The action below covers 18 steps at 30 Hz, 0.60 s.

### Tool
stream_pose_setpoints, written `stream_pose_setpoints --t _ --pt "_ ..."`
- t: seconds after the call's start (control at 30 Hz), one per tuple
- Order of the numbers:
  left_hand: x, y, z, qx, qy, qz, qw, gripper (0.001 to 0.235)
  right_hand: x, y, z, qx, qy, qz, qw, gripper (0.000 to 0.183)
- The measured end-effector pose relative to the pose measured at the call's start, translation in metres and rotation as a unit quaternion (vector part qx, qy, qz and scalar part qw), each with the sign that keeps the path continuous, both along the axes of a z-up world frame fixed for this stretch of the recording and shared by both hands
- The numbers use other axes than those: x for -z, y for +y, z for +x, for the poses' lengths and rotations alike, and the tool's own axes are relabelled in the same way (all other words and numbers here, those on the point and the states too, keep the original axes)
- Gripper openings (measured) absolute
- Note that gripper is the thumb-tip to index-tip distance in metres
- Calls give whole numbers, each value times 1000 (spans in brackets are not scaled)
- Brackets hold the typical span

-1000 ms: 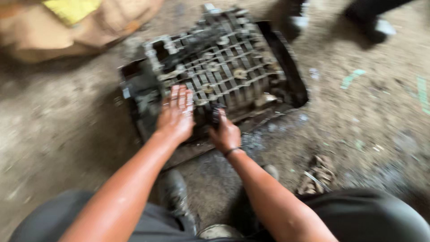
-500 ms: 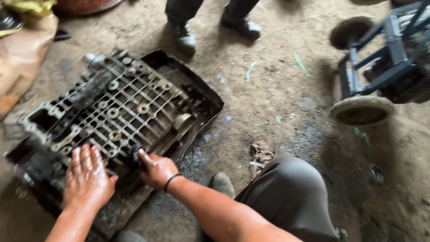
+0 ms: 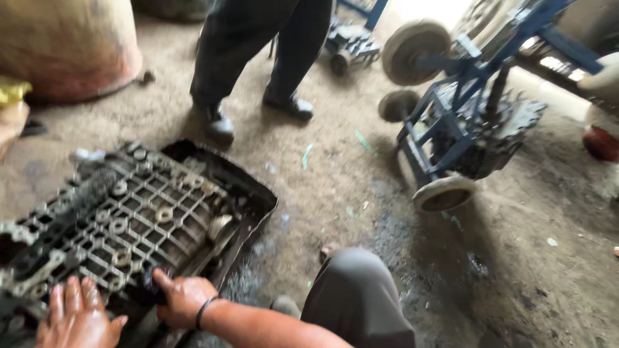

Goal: The person scrubs a large metal engine block with a wire brush and a rag while sitting on the floor. They repeatedly scrub and wipe the surface to remove grime.

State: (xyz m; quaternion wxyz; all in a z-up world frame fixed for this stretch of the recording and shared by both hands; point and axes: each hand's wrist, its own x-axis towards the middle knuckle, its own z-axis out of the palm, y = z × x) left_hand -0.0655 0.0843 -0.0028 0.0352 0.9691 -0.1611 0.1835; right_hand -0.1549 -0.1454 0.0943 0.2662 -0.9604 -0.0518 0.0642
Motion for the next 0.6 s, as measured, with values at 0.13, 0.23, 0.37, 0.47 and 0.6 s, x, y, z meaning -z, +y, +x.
stream_pose_setpoints --t 0.13,0.23,0.37,0.47,0.6 --pt "34 -11 30 135 -307 -78 939 100 -11 -17 -4 -3 -18 25 1000 88" --pt "41 -15 26 142 -340 -112 923 102 -16 -11 3 -11 -29 38 999 78" --pt "33 -28 13 -16 -175 -48 983 60 -12 -9 10 -6 -42 48 998 72" --pt "15 -29 34 182 -511 -36 839 28 -9 -11 23 -9 -25 45 999 73" --pt "-6 -40 70 169 -519 -25 837 28 -10 -18 43 -6 -23 39 999 73"
